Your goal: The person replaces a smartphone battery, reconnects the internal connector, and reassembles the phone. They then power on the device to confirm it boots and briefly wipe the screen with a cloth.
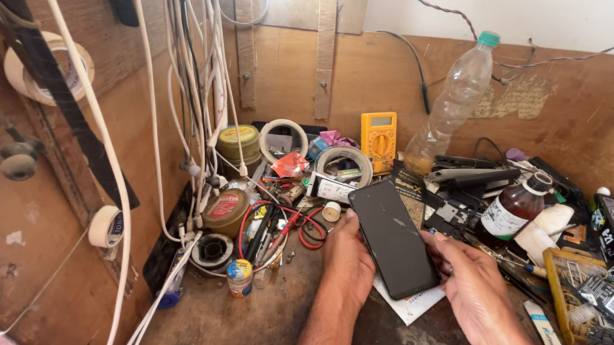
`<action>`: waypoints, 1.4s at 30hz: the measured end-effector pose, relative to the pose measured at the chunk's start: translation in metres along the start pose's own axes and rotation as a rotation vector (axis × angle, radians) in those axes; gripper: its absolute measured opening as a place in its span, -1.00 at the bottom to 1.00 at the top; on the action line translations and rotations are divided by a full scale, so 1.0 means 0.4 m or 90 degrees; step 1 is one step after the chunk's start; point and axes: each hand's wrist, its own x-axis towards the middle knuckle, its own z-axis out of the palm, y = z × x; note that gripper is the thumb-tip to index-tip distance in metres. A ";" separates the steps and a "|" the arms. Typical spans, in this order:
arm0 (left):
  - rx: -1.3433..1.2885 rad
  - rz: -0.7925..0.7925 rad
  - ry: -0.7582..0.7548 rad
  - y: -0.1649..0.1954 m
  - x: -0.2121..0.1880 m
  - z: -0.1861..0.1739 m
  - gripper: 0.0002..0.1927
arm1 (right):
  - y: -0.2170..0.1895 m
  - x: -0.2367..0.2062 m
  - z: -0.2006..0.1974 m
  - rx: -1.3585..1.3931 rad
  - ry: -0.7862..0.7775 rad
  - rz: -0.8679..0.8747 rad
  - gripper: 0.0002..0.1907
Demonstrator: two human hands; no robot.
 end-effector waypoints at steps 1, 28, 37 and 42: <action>0.012 0.000 0.008 0.000 -0.002 0.002 -0.72 | 0.002 0.002 -0.005 -0.002 -0.002 0.003 -0.58; 0.102 -0.006 -0.027 0.032 -0.053 0.054 -0.69 | -0.019 -0.006 -0.051 -0.253 -0.145 0.019 -0.35; 0.099 -0.025 -0.049 0.035 -0.055 0.058 -0.69 | 0.004 0.026 -0.010 -0.211 -0.011 0.037 -0.34; 0.092 -0.037 -0.042 0.030 -0.047 0.048 -0.67 | 0.021 0.034 -0.025 -0.159 0.011 0.026 -0.29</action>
